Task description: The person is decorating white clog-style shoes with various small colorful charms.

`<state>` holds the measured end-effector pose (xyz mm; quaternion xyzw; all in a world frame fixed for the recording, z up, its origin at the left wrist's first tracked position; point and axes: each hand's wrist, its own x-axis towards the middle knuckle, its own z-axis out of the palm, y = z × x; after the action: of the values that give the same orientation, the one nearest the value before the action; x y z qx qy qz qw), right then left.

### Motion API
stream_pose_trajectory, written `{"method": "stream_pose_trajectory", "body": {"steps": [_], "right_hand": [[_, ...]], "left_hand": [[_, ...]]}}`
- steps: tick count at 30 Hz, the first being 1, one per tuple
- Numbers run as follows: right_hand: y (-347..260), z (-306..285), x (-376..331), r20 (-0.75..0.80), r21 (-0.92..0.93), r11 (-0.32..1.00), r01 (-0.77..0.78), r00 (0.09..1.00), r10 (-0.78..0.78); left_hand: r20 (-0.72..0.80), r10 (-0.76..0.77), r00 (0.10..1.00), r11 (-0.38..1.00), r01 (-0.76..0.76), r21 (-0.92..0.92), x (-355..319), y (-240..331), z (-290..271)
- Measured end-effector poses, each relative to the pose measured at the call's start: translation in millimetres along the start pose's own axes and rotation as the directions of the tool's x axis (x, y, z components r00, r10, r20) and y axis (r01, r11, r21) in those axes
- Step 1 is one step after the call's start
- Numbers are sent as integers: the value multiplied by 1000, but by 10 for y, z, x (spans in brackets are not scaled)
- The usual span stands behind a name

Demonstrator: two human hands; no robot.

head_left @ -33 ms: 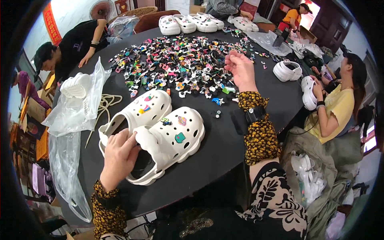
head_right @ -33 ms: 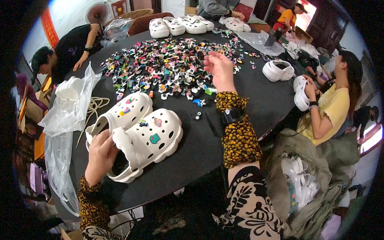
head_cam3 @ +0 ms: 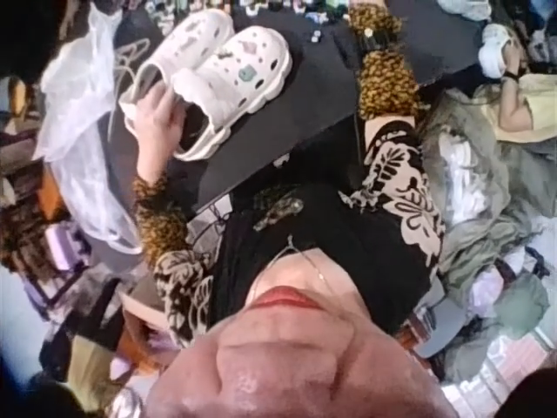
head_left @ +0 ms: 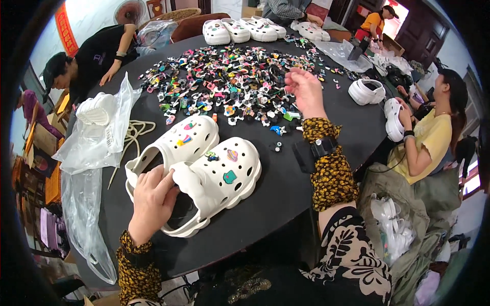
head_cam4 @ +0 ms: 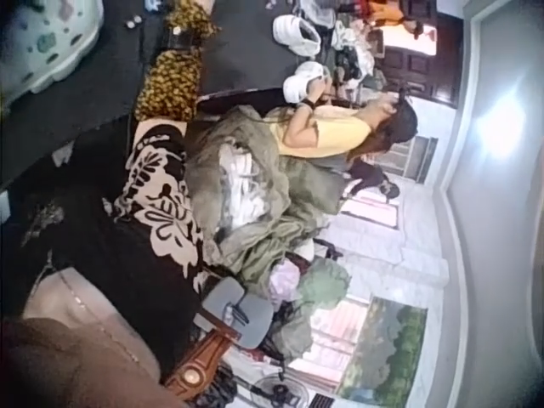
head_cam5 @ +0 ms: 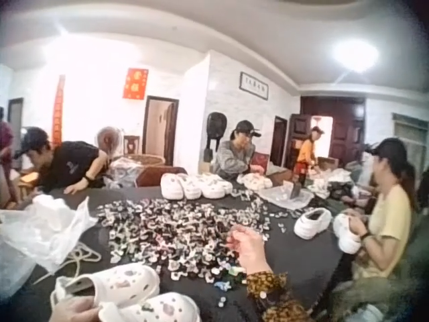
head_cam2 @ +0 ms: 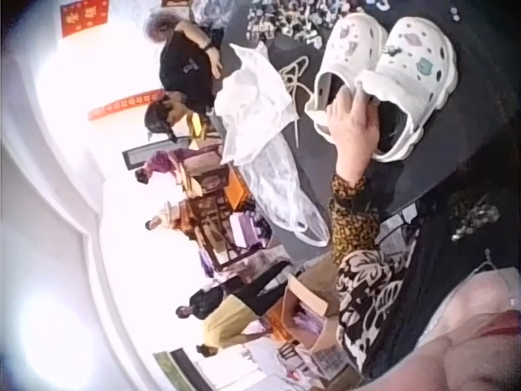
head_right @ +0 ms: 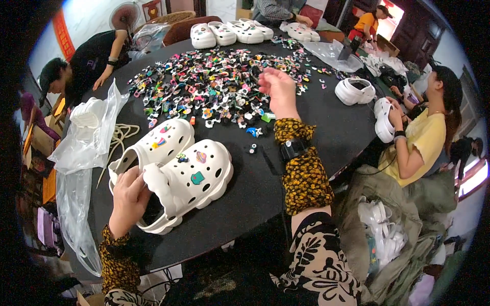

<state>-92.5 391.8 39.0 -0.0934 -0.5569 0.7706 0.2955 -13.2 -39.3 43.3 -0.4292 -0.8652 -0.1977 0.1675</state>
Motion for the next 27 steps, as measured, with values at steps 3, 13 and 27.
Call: {"method": "stream_pose_trajectory", "body": {"steps": [3, 13, 27], "right_hand": [[244, 57, 62, 45, -163, 987, -5, 999, 12], [919, -15, 529, 246, -816, 453, 360, 925, -290], [446, 183, 335, 147, -487, 872, -47, 980, 135]], "left_hand": [[-37, -12, 999, 1000, 13, 24, -12, -20, 24], [-36, 10, 999, 999, -8, 52, -4, -10, -12], [-39, 14, 999, 998, -11, 55, -6, -53, 1]]}}
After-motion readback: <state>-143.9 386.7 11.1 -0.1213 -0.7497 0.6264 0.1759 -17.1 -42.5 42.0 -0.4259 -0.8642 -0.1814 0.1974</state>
